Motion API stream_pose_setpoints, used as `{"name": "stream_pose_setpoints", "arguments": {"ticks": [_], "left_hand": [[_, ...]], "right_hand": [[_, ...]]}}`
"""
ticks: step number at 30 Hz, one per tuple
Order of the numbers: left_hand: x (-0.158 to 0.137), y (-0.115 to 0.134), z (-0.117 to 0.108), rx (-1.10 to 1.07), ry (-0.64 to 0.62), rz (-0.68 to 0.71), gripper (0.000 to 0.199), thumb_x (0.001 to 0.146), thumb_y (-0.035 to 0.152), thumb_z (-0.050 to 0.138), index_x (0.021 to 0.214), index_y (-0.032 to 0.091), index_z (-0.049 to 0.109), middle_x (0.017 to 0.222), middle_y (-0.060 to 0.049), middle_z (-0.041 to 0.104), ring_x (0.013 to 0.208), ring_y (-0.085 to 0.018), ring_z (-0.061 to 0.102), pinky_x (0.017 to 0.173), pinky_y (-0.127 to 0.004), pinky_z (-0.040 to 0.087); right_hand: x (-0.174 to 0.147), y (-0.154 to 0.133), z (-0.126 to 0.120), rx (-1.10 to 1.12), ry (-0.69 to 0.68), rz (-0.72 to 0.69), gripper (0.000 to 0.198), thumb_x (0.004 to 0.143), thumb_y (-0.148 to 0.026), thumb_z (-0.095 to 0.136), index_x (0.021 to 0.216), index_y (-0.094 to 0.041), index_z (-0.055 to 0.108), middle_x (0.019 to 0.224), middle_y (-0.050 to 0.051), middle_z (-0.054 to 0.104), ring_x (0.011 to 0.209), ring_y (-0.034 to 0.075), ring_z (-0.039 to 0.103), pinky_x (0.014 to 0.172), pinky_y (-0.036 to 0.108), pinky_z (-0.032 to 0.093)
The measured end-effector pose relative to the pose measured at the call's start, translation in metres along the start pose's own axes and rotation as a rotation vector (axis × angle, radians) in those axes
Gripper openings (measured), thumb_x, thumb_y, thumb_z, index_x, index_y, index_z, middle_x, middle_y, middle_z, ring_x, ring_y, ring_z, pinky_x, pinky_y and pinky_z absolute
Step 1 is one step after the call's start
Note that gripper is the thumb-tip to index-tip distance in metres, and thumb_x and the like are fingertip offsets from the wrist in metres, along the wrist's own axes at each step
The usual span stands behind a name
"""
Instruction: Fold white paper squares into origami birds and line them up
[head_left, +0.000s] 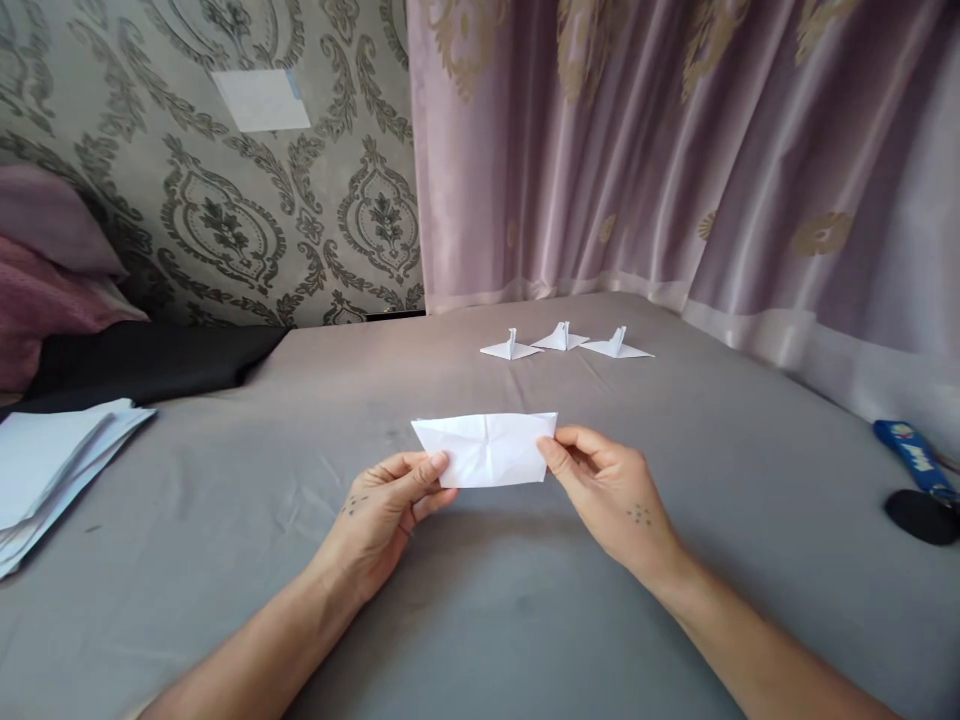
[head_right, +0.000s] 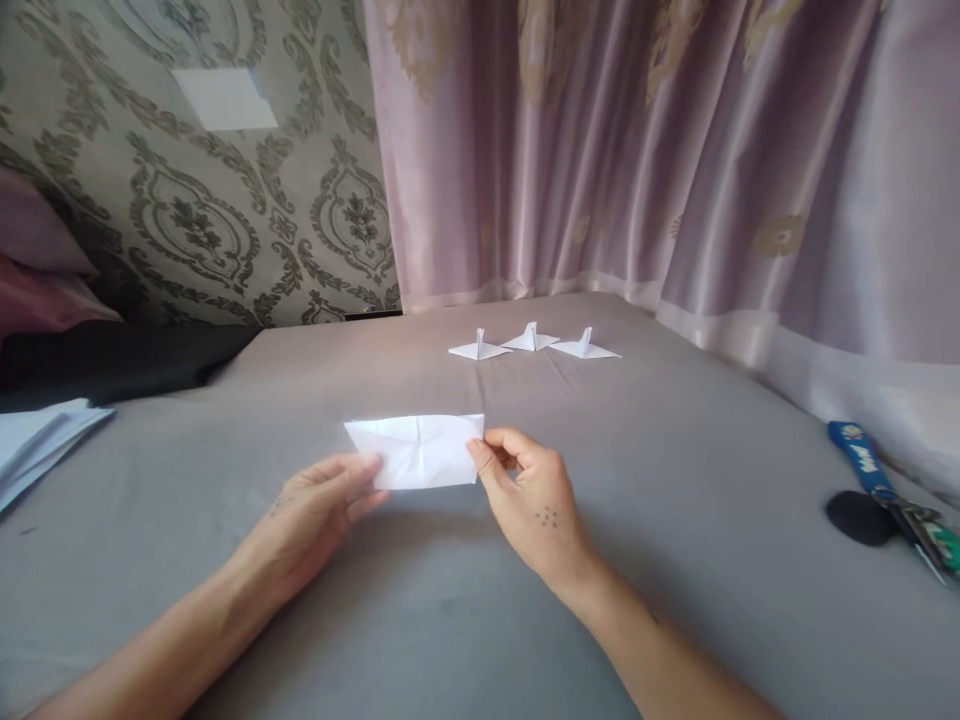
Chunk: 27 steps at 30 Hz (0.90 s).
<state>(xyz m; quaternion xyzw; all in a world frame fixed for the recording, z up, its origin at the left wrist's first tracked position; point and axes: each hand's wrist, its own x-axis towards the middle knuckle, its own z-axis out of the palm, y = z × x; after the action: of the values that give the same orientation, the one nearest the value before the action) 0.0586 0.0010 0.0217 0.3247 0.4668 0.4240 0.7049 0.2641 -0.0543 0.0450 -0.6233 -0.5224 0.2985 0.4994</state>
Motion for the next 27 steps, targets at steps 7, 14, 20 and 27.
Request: {"name": "stream_pose_setpoints", "arguments": {"ticks": [7,14,20,27], "left_hand": [[-0.001,0.004,0.003,-0.023,-0.019,0.017,0.026,0.062,0.019,0.086,0.081,0.014,0.07,0.082,-0.001,0.068,0.072,-0.009,0.064,0.06,-0.016,0.058],[-0.002,0.006,0.001,0.297,0.0,-0.022,0.026,0.071,0.035,0.078,0.071,0.012,0.068,0.059,-0.003,0.064,0.047,-0.009,0.057,0.038,-0.015,0.042],[-0.002,0.002,-0.004,0.823,0.024,0.116,0.029,0.078,0.039,0.064,0.059,0.017,0.06,0.042,0.002,0.055,0.031,-0.007,0.037,0.036,-0.019,0.025],[-0.001,-0.006,-0.011,1.2,0.114,0.404,0.013,0.08,0.034,0.062,0.079,0.022,0.06,0.06,0.0,0.06,0.053,-0.017,0.052,0.051,-0.025,0.031]], "right_hand": [[0.006,0.007,-0.003,0.181,-0.049,0.17,0.033,0.076,-0.049,0.068,0.091,-0.02,0.072,0.075,0.002,0.067,0.072,0.017,0.058,0.071,0.031,0.046],[0.012,0.018,-0.002,0.07,-0.116,0.365,0.034,0.072,-0.049,0.069,0.083,-0.017,0.072,0.06,0.0,0.06,0.057,0.013,0.052,0.055,0.027,0.039],[0.01,0.027,0.01,-0.319,-0.125,0.319,0.019,0.073,-0.04,0.063,0.073,-0.021,0.069,0.065,0.002,0.067,0.056,0.016,0.056,0.053,0.029,0.038],[0.005,0.036,0.019,-0.578,-0.048,0.134,0.018,0.077,-0.038,0.06,0.088,-0.024,0.055,0.083,0.002,0.065,0.062,0.016,0.055,0.055,0.029,0.037]]}}
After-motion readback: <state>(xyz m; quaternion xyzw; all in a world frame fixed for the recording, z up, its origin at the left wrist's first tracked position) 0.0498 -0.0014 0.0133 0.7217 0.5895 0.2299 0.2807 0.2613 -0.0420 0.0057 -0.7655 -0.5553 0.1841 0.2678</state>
